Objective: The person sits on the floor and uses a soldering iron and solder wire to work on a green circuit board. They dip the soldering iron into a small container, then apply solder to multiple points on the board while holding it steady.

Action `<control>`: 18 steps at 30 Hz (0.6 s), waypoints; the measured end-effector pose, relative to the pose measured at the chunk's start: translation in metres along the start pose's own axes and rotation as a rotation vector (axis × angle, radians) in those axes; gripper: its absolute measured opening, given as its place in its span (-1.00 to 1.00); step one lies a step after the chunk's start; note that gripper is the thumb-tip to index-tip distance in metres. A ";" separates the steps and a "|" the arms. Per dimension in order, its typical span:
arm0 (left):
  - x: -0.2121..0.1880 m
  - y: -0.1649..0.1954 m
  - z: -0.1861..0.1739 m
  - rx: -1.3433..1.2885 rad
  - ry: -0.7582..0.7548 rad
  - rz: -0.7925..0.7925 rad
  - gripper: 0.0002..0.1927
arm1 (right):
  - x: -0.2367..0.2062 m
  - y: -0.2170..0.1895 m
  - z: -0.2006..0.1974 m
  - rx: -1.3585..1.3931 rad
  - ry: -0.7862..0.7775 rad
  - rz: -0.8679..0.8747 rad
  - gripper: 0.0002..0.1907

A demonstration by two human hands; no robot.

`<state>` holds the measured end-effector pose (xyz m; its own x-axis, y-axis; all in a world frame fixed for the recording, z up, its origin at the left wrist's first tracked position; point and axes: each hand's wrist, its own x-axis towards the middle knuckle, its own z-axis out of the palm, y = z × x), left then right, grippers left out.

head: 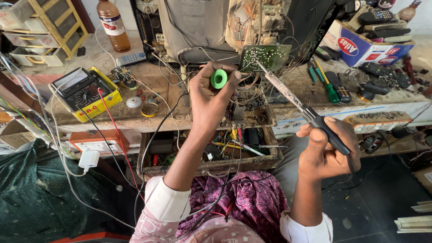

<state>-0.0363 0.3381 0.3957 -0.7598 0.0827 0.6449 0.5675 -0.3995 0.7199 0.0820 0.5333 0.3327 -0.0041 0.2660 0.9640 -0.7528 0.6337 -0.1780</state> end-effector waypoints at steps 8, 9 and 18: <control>-0.001 0.000 -0.001 0.001 0.001 0.001 -0.95 | -0.001 0.001 0.000 -0.011 -0.029 -0.006 -0.65; -0.001 0.001 -0.001 0.003 0.001 0.006 -0.95 | -0.001 0.001 0.000 -0.012 -0.030 -0.005 -0.65; -0.001 0.003 -0.002 0.023 0.001 0.006 -0.94 | 0.001 -0.001 0.002 0.005 -0.036 0.011 -0.65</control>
<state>-0.0343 0.3352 0.3967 -0.7564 0.0793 0.6493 0.5795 -0.3793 0.7213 0.0816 0.5316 0.3341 -0.0359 0.2470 0.9683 -0.7561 0.6269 -0.1880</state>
